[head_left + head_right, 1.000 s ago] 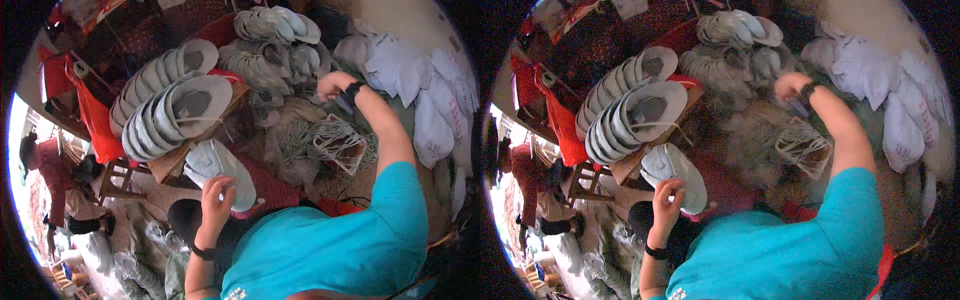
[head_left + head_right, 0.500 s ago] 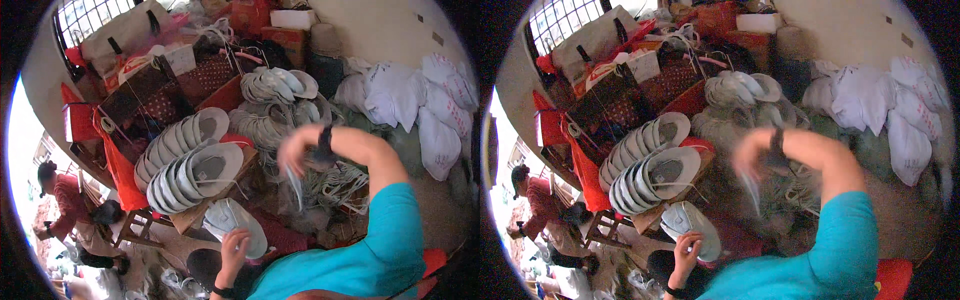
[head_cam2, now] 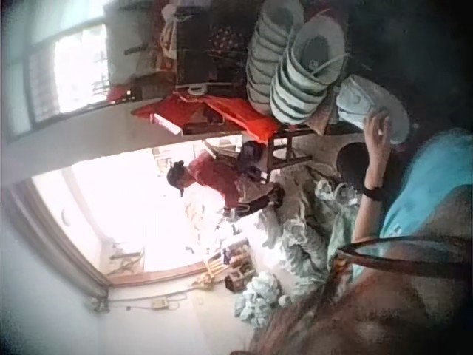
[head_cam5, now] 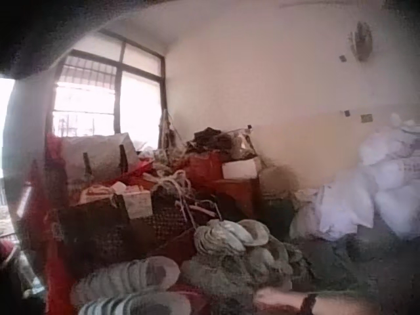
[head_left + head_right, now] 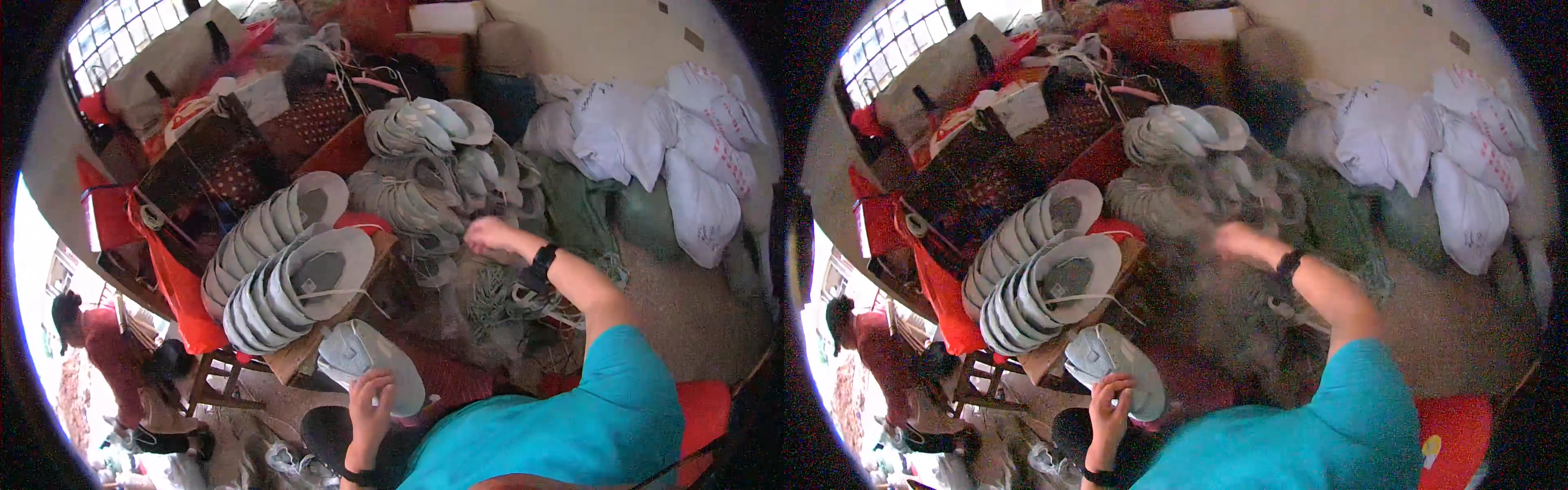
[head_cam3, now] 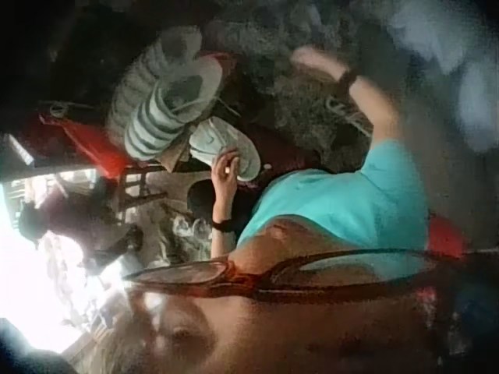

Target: The person is sitting on the floor in a cluttered room, lacing a white sneaker. They repeatedly thread the laces through the eyelets, pull them tight, and adjust the fit. The person handles the shoe and laces by hand, working on one shoe at a time.

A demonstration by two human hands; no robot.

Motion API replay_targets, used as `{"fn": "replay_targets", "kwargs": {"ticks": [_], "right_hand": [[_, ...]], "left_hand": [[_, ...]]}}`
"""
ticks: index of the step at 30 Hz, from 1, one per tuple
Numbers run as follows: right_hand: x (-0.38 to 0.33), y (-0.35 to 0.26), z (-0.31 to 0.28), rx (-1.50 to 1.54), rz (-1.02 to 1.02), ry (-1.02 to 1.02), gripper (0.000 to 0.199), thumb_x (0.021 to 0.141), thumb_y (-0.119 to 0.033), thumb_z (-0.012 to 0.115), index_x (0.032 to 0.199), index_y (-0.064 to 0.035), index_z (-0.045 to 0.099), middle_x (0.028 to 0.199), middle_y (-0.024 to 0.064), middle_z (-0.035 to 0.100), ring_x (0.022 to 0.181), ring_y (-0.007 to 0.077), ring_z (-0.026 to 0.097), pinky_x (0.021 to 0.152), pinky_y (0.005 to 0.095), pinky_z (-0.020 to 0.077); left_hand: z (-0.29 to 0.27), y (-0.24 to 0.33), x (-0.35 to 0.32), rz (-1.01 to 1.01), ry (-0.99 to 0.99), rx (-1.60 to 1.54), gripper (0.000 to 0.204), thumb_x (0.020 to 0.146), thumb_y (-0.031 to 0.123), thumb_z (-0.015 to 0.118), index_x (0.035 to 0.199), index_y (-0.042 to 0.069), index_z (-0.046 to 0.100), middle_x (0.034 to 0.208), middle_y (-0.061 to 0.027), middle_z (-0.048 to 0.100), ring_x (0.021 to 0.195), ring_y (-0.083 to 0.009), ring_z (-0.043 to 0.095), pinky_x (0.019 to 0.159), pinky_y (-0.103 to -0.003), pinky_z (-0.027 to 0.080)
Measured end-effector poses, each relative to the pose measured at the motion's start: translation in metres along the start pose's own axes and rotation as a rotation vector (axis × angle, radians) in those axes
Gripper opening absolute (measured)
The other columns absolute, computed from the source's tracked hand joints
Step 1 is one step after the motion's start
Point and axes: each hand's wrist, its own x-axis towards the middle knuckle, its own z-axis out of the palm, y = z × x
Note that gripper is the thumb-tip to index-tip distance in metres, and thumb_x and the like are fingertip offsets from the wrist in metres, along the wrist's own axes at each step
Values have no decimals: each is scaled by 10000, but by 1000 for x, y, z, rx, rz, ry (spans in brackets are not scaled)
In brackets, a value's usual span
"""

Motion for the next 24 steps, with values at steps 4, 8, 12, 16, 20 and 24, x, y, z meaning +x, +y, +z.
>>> {"fn": "replay_targets", "kwargs": {"ticks": [4, 8, 12, 16, 20, 24], "right_hand": [[-37, 103, 10, -1125, -57, -88, 231, 910, -172, 524, 834, 3, 654, 816, 211, 621, 695, 330, 569, 604, 465, 428], [-79, 223, 16, -1316, 347, -117, 201, 913, -122, 521, 900, 8, 674, 895, 212, 646, 784, 333, 610, 654, 462, 469], [-107, 276, 38, -991, 374, -76, 371, 913, -297, 552, 1213, -92, 628, 1225, 181, 617, 1050, 364, 626, 873, 470, 503], [-115, 321, 28, -1098, 364, -151, 337, 893, -268, 566, 1148, -63, 648, 1171, 188, 629, 1040, 371, 612, 859, 478, 502], [-112, 321, 25, -878, 426, 74, 326, 880, -258, 579, 1114, -46, 657, 1121, 198, 642, 993, 389, 612, 834, 486, 508], [-100, 299, 33, -879, 481, 332, 270, 879, -235, 579, 1025, -34, 686, 1011, 205, 668, 878, 403, 633, 767, 488, 523]], "left_hand": [[-2, 2, -10, -86, 23, -33, 151, 824, 63, 655, 971, 52, 688, 1075, -80, 658, 998, -252, 562, 892, -350, 436], [4, -3, -7, -87, 24, -28, 140, 837, 44, 637, 967, 34, 687, 1091, -89, 650, 991, -224, 552, 853, -321, 459], [3, -4, -10, -117, -3, -29, 93, 871, 58, 625, 942, 8, 659, 1080, -110, 653, 1037, -231, 561, 943, -344, 410], [10, -5, -12, -197, 27, -99, 108, 891, 43, 598, 966, -4, 659, 1120, -108, 616, 1076, -230, 546, 993, -353, 389], [10, 1, -8, -212, -3, -64, 127, 911, 61, 578, 988, -3, 656, 1122, -103, 604, 1101, -226, 535, 1000, -345, 385], [11, 0, -6, -228, -2, -92, 121, 900, 59, 592, 974, -5, 664, 1101, -91, 602, 1073, -221, 538, 986, -347, 385]]}}
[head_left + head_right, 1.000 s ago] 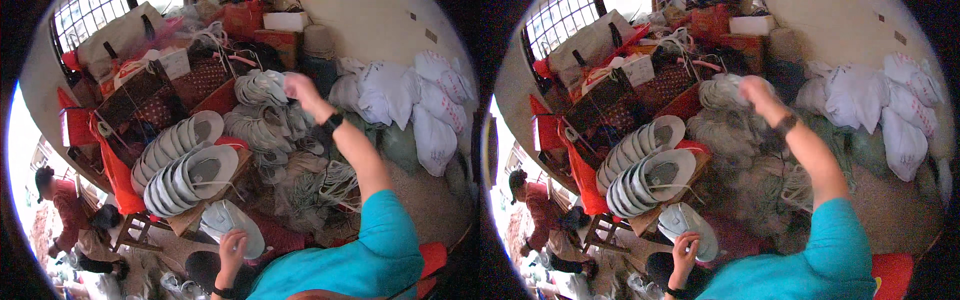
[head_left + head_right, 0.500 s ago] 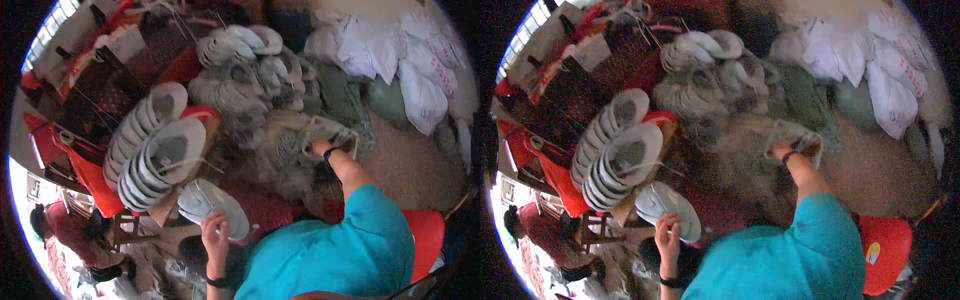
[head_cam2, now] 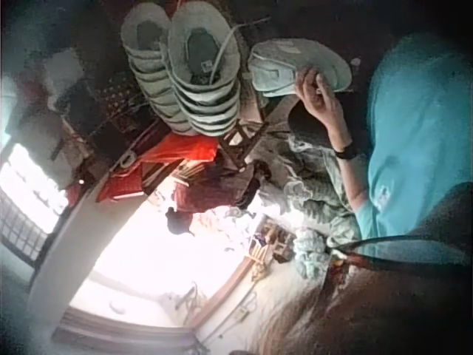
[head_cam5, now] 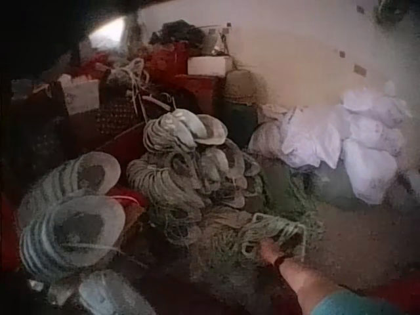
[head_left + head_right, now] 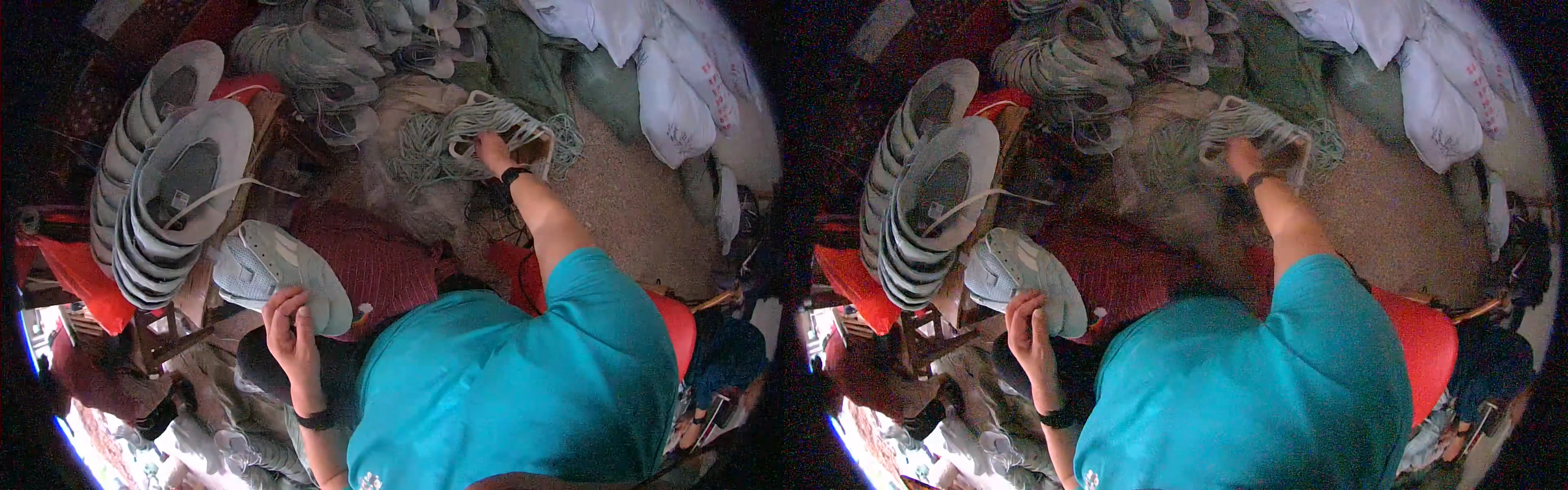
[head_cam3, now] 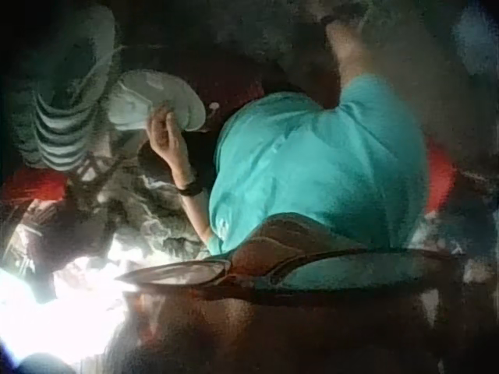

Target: The person is sitting on the floor in a cluttered room, lacing a white sneaker. They repeatedly thread the laces through the eyelets, pull them tight, and adjust the fit. The person handles the shoe and laces by hand, working on one shoe at a time.

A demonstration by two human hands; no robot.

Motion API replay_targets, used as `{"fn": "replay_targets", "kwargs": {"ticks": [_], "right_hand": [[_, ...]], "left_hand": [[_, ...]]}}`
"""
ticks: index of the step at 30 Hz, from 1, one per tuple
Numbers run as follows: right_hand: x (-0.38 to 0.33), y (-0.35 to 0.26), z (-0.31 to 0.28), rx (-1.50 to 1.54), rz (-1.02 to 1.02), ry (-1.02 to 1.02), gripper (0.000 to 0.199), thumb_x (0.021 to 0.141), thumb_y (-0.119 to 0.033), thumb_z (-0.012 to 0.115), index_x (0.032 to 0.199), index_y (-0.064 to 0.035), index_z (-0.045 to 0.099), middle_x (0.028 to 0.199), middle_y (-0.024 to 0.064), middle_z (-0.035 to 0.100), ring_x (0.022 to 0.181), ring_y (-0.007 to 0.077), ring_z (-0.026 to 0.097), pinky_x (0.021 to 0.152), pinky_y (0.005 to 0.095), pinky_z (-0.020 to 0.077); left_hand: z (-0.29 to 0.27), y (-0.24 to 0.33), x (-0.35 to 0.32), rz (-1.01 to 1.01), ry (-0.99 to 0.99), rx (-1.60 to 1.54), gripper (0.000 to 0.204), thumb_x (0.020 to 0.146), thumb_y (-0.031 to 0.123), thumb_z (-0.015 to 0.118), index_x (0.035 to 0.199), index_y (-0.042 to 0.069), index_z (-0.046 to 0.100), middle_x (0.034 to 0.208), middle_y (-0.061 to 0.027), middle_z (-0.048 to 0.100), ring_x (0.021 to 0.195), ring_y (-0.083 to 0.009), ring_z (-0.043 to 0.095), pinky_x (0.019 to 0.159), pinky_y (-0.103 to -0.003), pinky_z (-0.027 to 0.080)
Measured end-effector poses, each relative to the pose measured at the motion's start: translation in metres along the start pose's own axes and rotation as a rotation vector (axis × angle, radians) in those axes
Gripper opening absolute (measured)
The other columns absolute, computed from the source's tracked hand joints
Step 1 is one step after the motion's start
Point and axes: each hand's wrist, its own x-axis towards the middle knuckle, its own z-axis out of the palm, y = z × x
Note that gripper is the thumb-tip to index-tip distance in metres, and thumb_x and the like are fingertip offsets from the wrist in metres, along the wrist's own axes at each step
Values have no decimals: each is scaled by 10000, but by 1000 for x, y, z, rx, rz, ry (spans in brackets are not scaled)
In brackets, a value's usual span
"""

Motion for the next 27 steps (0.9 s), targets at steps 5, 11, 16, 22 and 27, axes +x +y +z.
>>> {"fn": "replay_targets", "kwargs": {"ticks": [5, 11, 16, 22, 27], "right_hand": [[5, -23, -1, -64, -288, 196, 245, 889, -234, 578, 894, -27, 708, 888, 192, 678, 833, 363, 656, 693, 504, 530], [7, -42, -16, -271, -119, -33, 218, 804, -208, 601, 853, -33, 722, 863, 203, 688, 842, 374, 670, 750, 490, 531], [7, -48, -45, -1, -197, 128, 243, 812, -222, 591, 861, -10, 698, 853, 211, 682, 821, 370, 666, 741, 478, 533], [-90, -192, -143, 552, -508, -283, 202, 915, -193, 591, 957, 0, 635, 852, 137, 651, 750, 244, 633, 684, 370, 493], [-226, -281, -254, 838, -1428, -201, 110, 879, -141, 640, 935, -48, 653, 873, 123, 647, 790, 298, 639, 695, 384, 511]], "left_hand": [[0, 0, 0, 11, -1, 23, 135, 905, 90, 606, 977, -8, 665, 1104, -87, 604, 1069, -218, 537, 986, -346, 384], [-6, -2, 0, -9, -40, 9, 147, 910, 103, 605, 987, -3, 673, 1113, -91, 608, 1074, -219, 535, 994, -347, 379], [-10, 3, 3, 37, -47, 31, 152, 908, 82, 589, 1007, 2, 673, 1114, -97, 611, 1053, -218, 548, 971, -339, 403], [-8, 27, 11, 180, 17, 109, 295, 856, 19, 632, 1151, 3, 625, 1241, -143, 589, 973, -209, 600, 853, -308, 477], [13, 60, 11, 77, -277, -243, 611, 847, 110, 714, 1386, 19, 442, 1336, -156, 537, 932, -148, 619, 817, -297, 500]]}}
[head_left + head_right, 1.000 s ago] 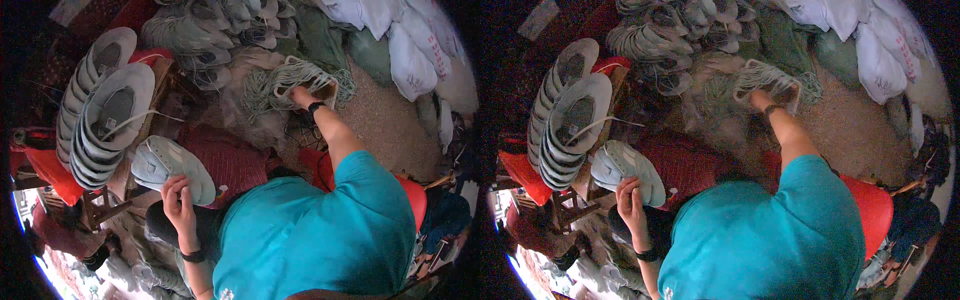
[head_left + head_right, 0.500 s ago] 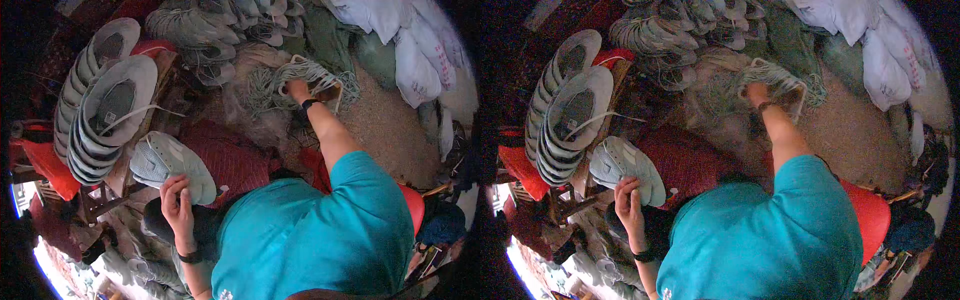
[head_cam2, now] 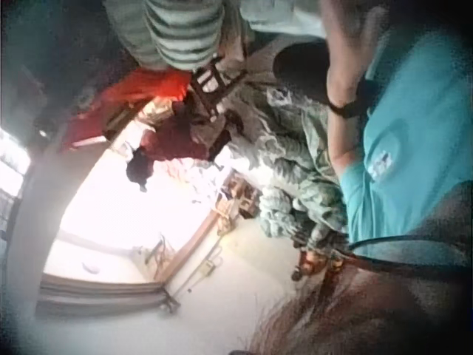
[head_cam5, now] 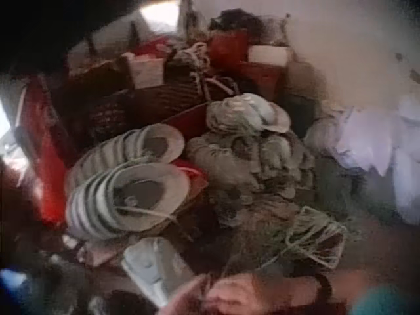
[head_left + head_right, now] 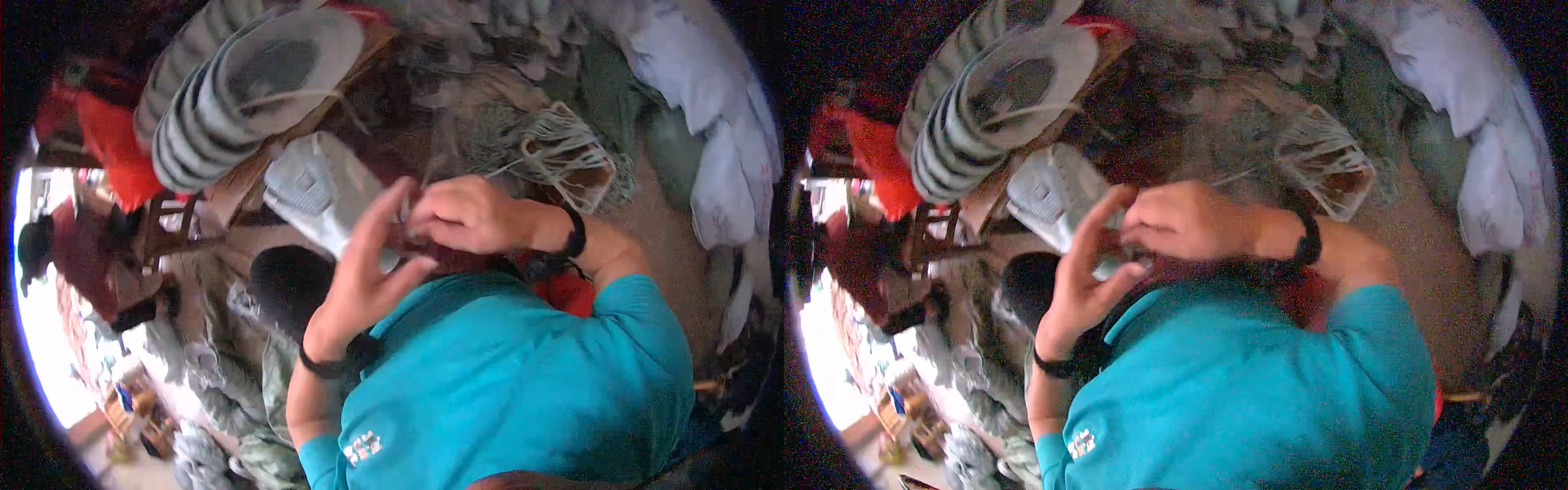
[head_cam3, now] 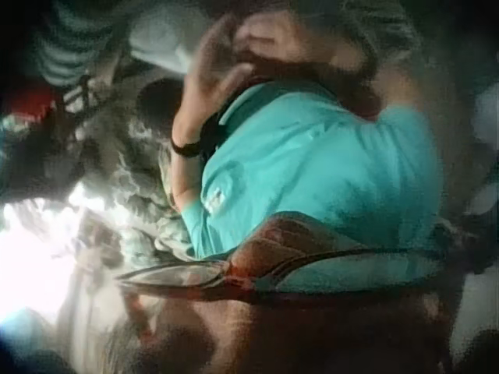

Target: The person is sitting on the floor in a cluttered room, lacing a white sneaker. They repeatedly thread the laces through the eyelets, pull them tight, and adjust the fit. The person handles the shoe and laces by hand, working on one shoe at a time.

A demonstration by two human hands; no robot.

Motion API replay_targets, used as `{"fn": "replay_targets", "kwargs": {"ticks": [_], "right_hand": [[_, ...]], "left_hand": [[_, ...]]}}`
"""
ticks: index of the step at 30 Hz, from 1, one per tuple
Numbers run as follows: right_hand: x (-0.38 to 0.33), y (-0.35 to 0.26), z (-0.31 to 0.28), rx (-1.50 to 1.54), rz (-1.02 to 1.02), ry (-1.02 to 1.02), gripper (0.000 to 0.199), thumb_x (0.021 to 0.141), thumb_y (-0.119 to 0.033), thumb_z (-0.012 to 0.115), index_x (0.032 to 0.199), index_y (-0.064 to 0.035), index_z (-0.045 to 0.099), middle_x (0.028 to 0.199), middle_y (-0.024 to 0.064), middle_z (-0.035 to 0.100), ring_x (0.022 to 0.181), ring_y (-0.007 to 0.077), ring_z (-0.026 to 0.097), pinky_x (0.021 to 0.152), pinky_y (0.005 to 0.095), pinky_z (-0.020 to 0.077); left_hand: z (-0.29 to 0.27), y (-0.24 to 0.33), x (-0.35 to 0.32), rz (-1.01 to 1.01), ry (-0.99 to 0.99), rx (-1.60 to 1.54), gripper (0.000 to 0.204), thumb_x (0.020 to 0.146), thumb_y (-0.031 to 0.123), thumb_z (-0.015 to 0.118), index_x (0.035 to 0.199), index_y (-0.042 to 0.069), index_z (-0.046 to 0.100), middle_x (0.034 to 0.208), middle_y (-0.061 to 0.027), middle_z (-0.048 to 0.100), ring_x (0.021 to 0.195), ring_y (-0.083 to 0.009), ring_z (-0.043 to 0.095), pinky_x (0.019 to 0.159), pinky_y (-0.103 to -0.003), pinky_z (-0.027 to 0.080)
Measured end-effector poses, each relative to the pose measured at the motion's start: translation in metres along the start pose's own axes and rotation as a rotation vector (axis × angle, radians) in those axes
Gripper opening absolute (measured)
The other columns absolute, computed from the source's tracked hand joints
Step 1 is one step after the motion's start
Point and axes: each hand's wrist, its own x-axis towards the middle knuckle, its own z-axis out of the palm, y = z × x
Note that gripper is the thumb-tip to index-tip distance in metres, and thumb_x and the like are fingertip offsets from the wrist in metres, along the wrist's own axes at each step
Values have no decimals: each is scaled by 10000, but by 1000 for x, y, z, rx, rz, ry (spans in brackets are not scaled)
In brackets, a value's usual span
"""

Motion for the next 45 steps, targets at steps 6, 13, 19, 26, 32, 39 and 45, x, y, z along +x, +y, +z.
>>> {"fn": "replay_targets", "kwargs": {"ticks": [6, 13, 19, 26, 32, 39, 45], "right_hand": [[20, 4, -34, -270, 218, 336, 63, 903, -63, 579, 915, -26, 629, 800, 52, 613, 689, 135, 571, 618, 286, 459], [8, 54, -66, -887, 533, 234, 126, 868, -134, 588, 897, -27, 647, 785, 146, 653, 724, 306, 651, 656, 378, 514], [27, 60, -43, -987, 227, 12, 268, 884, -71, 512, 1132, -3, 590, 1106, 152, 620, 1093, 304, 575, 947, 405, 448], [70, -15, 42, 546, 407, -236, 290, 987, -106, 450, 1233, -3, 564, 1169, 81, 611, 1112, 151, 553, 972, 307, 429], [81, 11, 44, 117, 190, -180, 130, 902, -112, 626, 987, -30, 680, 874, 43, 625, 901, 134, 572, 772, 275, 460], [79, 37, 52, -194, 125, 71, 68, 831, -81, 696, 889, -53, 672, 781, 23, 573, 824, 145, 563, 687, 297, 443], [73, 32, 67, -103, 274, 148, 81, 833, -61, 693, 881, -32, 634, 815, 52, 571, 760, 161, 588, 651, 286, 489]], "left_hand": [[-25, -2, -49, -322, -26, -126, 154, 966, 127, 562, 1002, 22, 670, 798, -22, 587, 812, -125, 537, 701, -278, 451], [-55, -28, -87, -166, 204, -102, 225, 1000, 164, 500, 961, 14, 663, 787, -20, 549, 772, -163, 510, 750, -293, 418], [-43, -23, -71, -331, 123, -312, 312, 1035, 244, 455, 984, 3, 648, 669, 40, 475, 634, -67, 462, 577, -242, 409], [-35, -32, -39, -236, 211, 10, 317, 1004, 284, 519, 941, 1, 649, 628, -44, 533, 580, -83, 472, 533, -284, 422], [-39, -52, -37, -287, 419, 1, 263, 984, 241, 549, 916, 4, 640, 636, -63, 551, 612, -99, 505, 564, -286, 435], [-47, -76, -30, -94, 610, 88, 173, 853, 18, 676, 1026, 25, 660, 799, 17, 475, 720, -75, 460, 635, -220, 412], [-51, -72, -30, -52, 544, 235, 254, 827, 19, 688, 1077, 64, 674, 790, -1, 468, 705, -104, 464, 630, -228, 409]]}}
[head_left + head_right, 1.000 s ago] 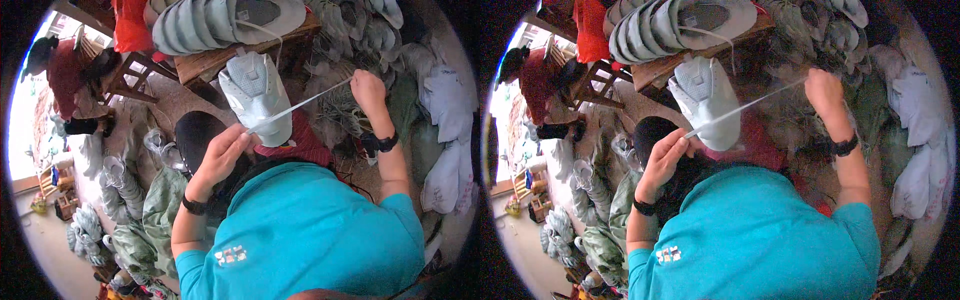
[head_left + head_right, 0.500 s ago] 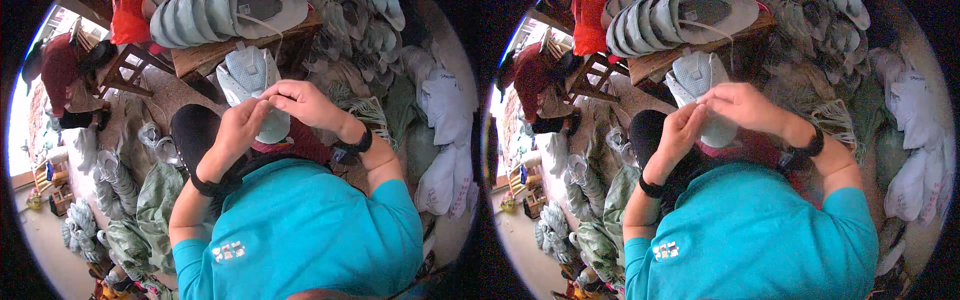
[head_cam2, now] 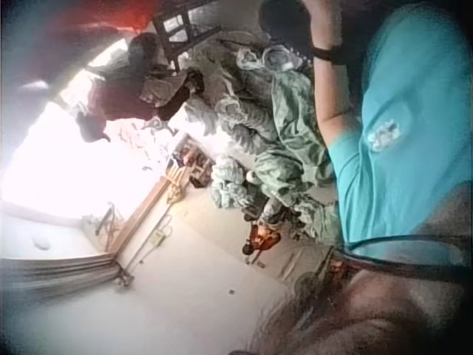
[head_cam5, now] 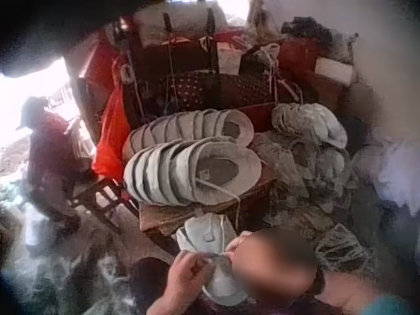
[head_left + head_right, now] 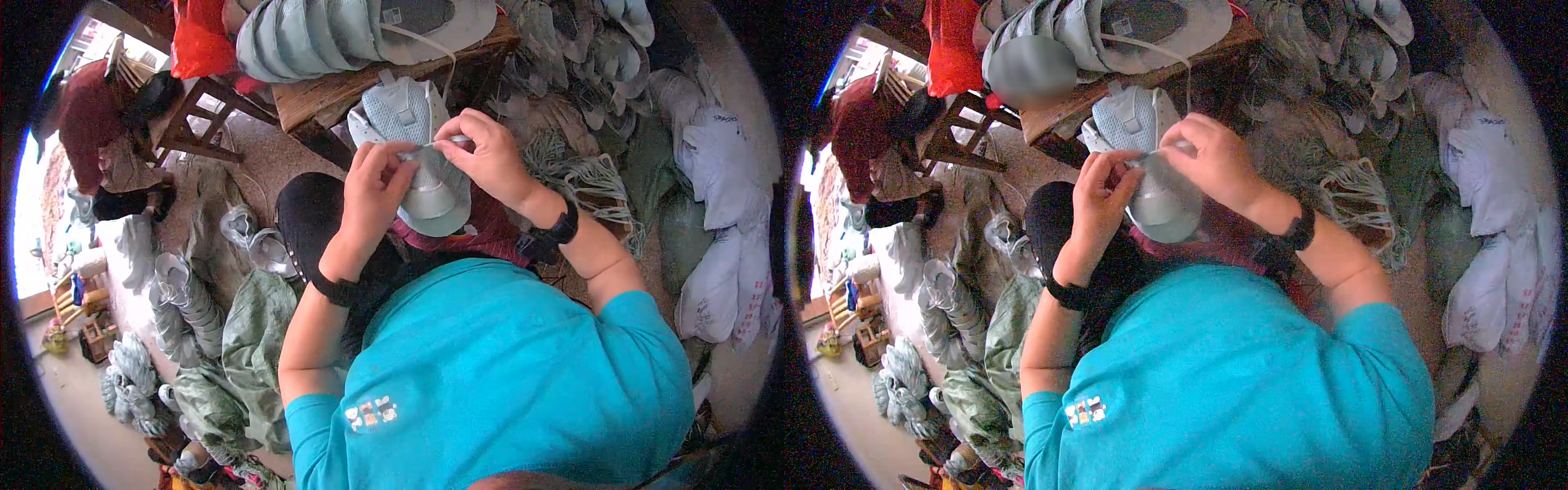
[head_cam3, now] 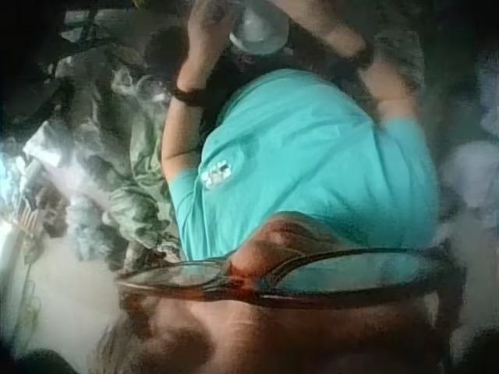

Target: The person is sitting on the floor in a cluttered room, lacing a white sneaker. They repeatedly thread the laces through the eyelets, pull them tight, and adjust the fit. The person handles the shoe and laces by hand, working on one shoe at a time.

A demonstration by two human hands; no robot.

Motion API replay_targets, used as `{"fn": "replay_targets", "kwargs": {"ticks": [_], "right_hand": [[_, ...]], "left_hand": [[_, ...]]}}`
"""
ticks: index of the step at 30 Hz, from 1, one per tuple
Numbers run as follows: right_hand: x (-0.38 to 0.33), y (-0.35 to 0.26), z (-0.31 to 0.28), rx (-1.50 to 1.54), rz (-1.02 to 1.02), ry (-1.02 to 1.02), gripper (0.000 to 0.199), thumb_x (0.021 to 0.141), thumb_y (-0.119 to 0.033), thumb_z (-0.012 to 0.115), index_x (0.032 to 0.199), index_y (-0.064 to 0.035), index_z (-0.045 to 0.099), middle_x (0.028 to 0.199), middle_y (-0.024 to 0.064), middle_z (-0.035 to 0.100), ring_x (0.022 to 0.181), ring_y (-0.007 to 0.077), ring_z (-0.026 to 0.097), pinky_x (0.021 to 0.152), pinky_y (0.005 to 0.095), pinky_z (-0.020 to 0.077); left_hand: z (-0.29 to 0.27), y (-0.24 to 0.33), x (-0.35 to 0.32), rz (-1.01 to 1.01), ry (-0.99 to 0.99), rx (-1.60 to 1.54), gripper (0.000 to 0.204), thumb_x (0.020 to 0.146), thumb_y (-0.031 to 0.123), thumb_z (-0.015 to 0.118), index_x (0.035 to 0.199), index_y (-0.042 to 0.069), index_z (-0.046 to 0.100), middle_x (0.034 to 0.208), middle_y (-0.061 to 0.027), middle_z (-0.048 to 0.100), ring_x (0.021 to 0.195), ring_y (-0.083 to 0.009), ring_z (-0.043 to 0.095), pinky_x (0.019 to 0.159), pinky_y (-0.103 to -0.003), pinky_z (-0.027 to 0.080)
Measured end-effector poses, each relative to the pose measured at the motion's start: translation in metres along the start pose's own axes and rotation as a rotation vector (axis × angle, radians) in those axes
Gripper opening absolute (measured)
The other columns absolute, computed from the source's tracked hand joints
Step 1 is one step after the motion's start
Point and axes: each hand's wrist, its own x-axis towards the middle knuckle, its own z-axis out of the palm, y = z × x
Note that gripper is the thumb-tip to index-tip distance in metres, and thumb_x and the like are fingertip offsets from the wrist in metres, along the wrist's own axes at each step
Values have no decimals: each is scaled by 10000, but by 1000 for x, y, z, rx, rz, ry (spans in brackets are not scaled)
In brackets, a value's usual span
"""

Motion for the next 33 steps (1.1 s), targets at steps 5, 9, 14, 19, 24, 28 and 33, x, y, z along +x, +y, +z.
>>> {"fn": "replay_targets", "kwargs": {"ticks": [5, 9, 14, 19, 24, 28, 33], "right_hand": [[2, 3, 7, -7, -15, -3, 114, 812, -117, 705, 865, -44, 636, 852, 90, 592, 777, 247, 612, 685, 342, 504], [5, 0, 5, -113, -117, -39, 135, 807, -148, 711, 859, -43, 644, 857, 96, 610, 817, 258, 631, 716, 349, 510], [20, 9, 1, 251, 100, -248, 75, 850, -47, 687, 906, -7, 657, 839, 0, 613, 782, 64, 569, 690, 222, 488], [17, 11, 13, 330, 88, -218, 59, 846, -42, 698, 891, -4, 692, 840, 0, 643, 780, 45, 572, 705, 210, 481], [21, 11, 11, 312, 56, -274, 59, 846, -44, 700, 888, -4, 699, 851, 4, 653, 797, 48, 588, 713, 211, 484], [25, 12, 8, 362, 154, -328, 78, 845, -55, 702, 898, 2, 696, 849, 9, 651, 787, 51, 586, 711, 226, 491], [22, 6, 7, 157, -3, -287, 109, 846, -76, 688, 912, 6, 659, 889, 57, 638, 814, 114, 607, 722, 267, 503]], "left_hand": [[0, -4, -2, 10, -8, 12, 239, 841, 28, 681, 1076, 66, 677, 793, -13, 478, 707, -109, 473, 630, -237, 422], [-1, -4, -2, -12, -25, 21, 245, 845, 31, 682, 1088, 61, 670, 805, -17, 483, 708, -108, 485, 633, -240, 430], [4, -7, -5, 7, 24, 27, 216, 840, 89, 697, 1049, 49, 661, 794, -66, 508, 669, -166, 527, 598, -291, 459], [0, -4, 0, -25, -3, 45, 185, 838, 60, 694, 1019, 32, 663, 807, -58, 536, 690, -143, 535, 633, -272, 465], [-6, -4, 7, 13, 14, 181, 131, 832, 112, 705, 933, 39, 668, 829, -89, 578, 705, -207, 602, 643, -315, 498], [-8, 3, 12, 138, 33, 426, 114, 817, 148, 689, 870, 57, 645, 862, -121, 562, 692, -310, 614, 625, -386, 517], [-7, -3, 14, 216, -26, 435, 112, 830, 114, 655, 908, 45, 613, 906, -144, 527, 757, -343, 603, 646, -414, 518]]}}
